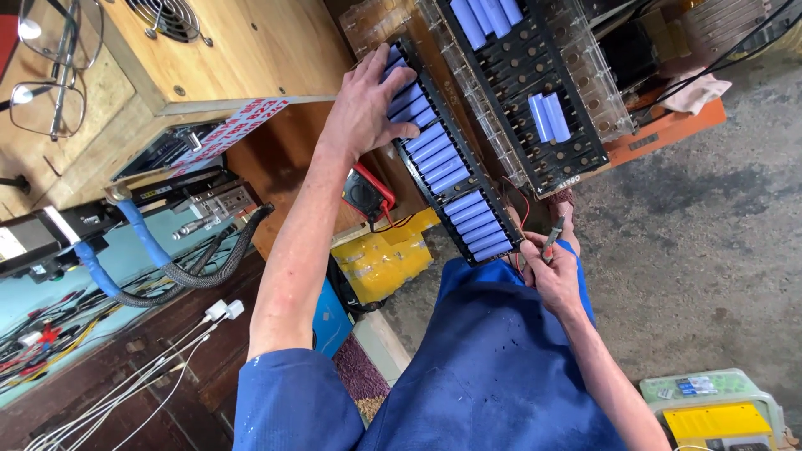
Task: Assembling a battery pack by inserting individual cells into a plastic frame and using a multimeter to test the voltage of the cells and the integrity of the connections.
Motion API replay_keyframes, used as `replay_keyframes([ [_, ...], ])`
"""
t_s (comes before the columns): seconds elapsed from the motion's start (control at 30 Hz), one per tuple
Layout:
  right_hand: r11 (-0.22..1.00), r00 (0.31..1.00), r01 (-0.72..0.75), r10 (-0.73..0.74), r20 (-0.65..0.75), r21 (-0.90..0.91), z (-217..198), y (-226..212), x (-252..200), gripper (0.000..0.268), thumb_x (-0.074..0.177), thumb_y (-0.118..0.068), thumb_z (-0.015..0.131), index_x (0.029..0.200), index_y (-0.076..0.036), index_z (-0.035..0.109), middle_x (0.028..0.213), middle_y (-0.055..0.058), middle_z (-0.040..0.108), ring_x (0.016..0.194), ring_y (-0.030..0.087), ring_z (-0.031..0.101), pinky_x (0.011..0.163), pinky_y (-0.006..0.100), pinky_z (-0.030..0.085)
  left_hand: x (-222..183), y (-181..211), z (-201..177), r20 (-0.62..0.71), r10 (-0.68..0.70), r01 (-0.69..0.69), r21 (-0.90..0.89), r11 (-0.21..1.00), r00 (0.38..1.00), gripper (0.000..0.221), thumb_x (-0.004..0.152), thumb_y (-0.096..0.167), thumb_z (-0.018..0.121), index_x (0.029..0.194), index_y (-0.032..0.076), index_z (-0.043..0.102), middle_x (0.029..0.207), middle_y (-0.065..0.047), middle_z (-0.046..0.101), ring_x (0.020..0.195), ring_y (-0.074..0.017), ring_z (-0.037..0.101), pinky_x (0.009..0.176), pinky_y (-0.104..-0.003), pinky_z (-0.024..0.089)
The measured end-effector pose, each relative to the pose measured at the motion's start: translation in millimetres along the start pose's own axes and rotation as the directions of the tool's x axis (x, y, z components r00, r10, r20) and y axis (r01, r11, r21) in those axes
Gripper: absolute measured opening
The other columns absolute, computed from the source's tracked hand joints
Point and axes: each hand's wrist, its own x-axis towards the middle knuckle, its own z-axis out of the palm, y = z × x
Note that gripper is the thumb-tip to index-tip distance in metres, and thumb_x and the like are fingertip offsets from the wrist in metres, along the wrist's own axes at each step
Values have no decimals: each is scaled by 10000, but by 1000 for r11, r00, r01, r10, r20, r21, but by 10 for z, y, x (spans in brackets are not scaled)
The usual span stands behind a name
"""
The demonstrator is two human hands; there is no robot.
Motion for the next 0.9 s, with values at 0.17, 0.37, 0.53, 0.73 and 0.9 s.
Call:
replay_keyframes([
  [0.17,999,999,49,-49,-1,-10,25,-13,-7,348,1039,-228,591,1228,61,639,475,30,500,433,84,436,484,215,390,-42,-71,120,-20,32,-31,56,998,999,806,901,639,810,1469,128,555,1589,-324,262,1443,-534,358,1050,-664,420],
  [0.37,979,991,128,-131,-8,-159,37,-119,-57,258,1056,-201,567,1063,27,689,444,12,523,464,82,484,705,239,480,-239,-48,410,-46,7,-5,54,999,999,774,1129,669,455,1713,233,194,1709,-189,-73,1599,-428,-9,1276,-697,192],
  [0.53,954,996,58,-75,-49,-296,18,-230,-123,343,1044,-268,581,1222,-5,711,488,8,564,552,74,535,739,250,512,-360,92,299,-81,-39,37,-25,999,996,684,1139,604,433,1692,253,237,1740,-120,20,1621,-381,41,1283,-649,220],
  [0.73,956,998,57,-64,-15,-288,-1,-249,-121,361,1041,-274,562,1299,-58,693,482,15,544,542,59,504,632,229,465,-376,248,13,-7,75,-73,155,985,997,787,906,103,623,1640,197,355,1711,-150,137,1577,-386,58,1122,-655,416],
  [0.9,937,996,83,-88,3,-340,-26,-229,-101,352,1040,-288,565,1279,-64,696,488,13,563,536,65,542,651,237,492,-159,264,-104,219,77,-147,322,935,973,884,803,11,727,1587,261,405,1608,-132,317,1450,-366,286,964,-551,497],
])
